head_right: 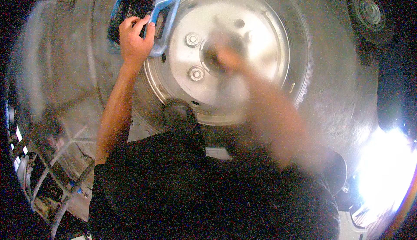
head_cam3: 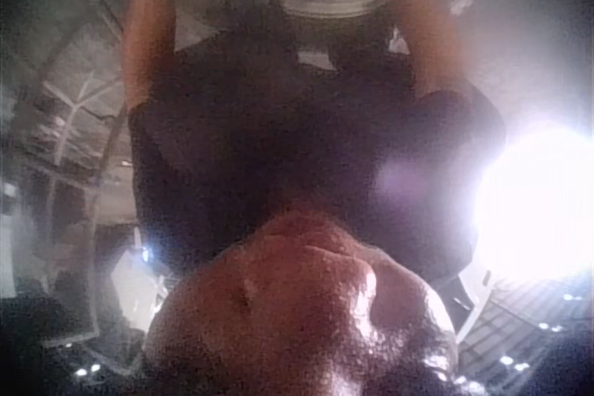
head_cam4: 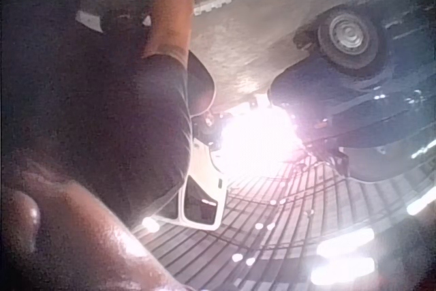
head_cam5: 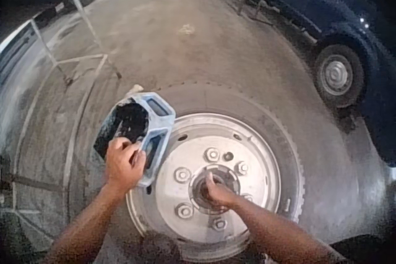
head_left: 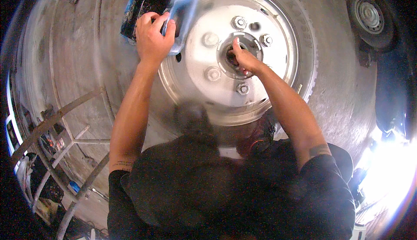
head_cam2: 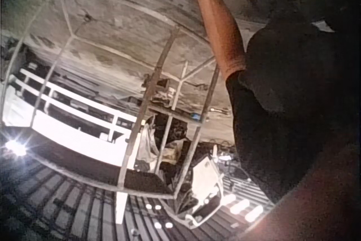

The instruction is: The person sits on the floor and works on a vehicle wheel hub, removing a retaining clip and applying grease to the hub and wheel rim. They use a wrench to tighten components and handle a grease container to lubricate parts.

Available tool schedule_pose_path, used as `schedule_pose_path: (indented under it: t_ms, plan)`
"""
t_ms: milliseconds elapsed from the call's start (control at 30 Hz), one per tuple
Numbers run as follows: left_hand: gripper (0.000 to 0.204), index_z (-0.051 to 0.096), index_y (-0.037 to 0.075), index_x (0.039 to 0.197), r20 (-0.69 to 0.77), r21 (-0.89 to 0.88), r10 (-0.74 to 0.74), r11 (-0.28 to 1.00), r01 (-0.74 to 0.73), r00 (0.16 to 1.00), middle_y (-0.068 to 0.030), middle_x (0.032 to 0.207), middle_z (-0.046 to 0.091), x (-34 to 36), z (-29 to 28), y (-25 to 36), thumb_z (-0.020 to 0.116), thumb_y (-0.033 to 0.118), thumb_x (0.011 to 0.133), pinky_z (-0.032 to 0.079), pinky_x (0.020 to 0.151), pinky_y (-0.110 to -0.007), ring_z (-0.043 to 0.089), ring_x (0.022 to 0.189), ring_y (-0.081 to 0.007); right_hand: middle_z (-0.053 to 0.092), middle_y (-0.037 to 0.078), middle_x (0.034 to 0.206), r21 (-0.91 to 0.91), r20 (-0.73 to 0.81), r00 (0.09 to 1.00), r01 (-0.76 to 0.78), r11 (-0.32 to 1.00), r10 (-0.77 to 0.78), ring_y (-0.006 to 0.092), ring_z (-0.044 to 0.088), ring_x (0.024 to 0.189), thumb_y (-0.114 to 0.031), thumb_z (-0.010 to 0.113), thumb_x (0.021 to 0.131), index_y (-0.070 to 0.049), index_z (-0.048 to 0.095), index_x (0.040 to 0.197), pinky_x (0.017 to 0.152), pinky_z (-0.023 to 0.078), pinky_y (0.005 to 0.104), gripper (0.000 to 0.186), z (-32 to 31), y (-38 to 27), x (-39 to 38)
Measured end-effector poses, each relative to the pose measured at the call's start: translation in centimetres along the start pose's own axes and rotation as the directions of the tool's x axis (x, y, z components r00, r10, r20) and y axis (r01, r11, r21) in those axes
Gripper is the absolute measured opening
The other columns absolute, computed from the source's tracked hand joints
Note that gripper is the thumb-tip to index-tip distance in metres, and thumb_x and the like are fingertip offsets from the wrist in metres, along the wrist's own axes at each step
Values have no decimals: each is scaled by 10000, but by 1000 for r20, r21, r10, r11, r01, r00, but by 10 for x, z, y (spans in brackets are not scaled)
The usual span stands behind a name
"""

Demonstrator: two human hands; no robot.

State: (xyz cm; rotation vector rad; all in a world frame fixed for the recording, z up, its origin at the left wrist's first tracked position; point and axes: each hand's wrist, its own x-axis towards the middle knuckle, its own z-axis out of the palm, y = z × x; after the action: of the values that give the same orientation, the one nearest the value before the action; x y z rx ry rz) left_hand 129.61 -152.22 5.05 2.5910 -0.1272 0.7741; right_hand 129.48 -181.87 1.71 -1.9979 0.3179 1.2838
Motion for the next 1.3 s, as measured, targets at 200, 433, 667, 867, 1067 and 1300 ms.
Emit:
schedule_pose_path:
  t_ms: [200,433,667,867,1067,1300]
  plan:
    - [271,708,72,976,-54,-26,-51,998,50,997,-113,1027,575,1,-7,3,668,299,834,435,873,-405,532,997,-302,576,307,1187,-491,-225,901,223,842,-370,441,583,1056,-747,52,872,63,577,1212,940,443,477,1023,-4,-23,-21]
    - [258,685,49,1005,-182,-228,-250,951,207,951,-139,1000,593,0,-31,-22,595,269,904,426,880,-397,541,987,-298,660,206,954,-505,-298,756,393,769,-583,293,655,813,-573,515,870,-121,583,1248,766,526,402,593,-1,-121,-71]
    - [253,649,51,1064,-93,-108,-221,971,211,971,-150,1042,595,4,-43,-36,574,240,913,437,879,-413,550,1015,-322,609,175,1028,-916,96,656,353,192,-749,309,656,884,-225,673,783,-222,450,1385,707,534,424,642,89,-177,-42]
    - [270,639,57,1080,-112,-112,-221,972,209,969,-155,1052,587,-3,-34,-46,575,260,914,434,886,-413,546,1018,-335,607,134,917,-885,195,603,449,127,-774,300,655,806,-148,626,792,-193,474,1354,628,523,446,584,89,-153,-43]
    - [283,639,38,1066,-82,-117,-191,977,180,978,-155,1038,589,-5,-34,-42,552,268,926,431,881,-413,549,1007,-333,620,162,946,-790,142,556,562,245,-819,345,655,779,-141,604,781,-179,413,1386,638,522,472,636,88,-151,-48]
    - [263,627,12,1073,-56,-237,-149,963,131,987,-165,1049,590,-5,-33,-49,528,215,940,432,889,-407,561,994,-328,672,209,832,-675,87,729,544,498,-679,378,662,739,-119,598,770,-187,152,1515,638,518,478,871,109,-137,-46]
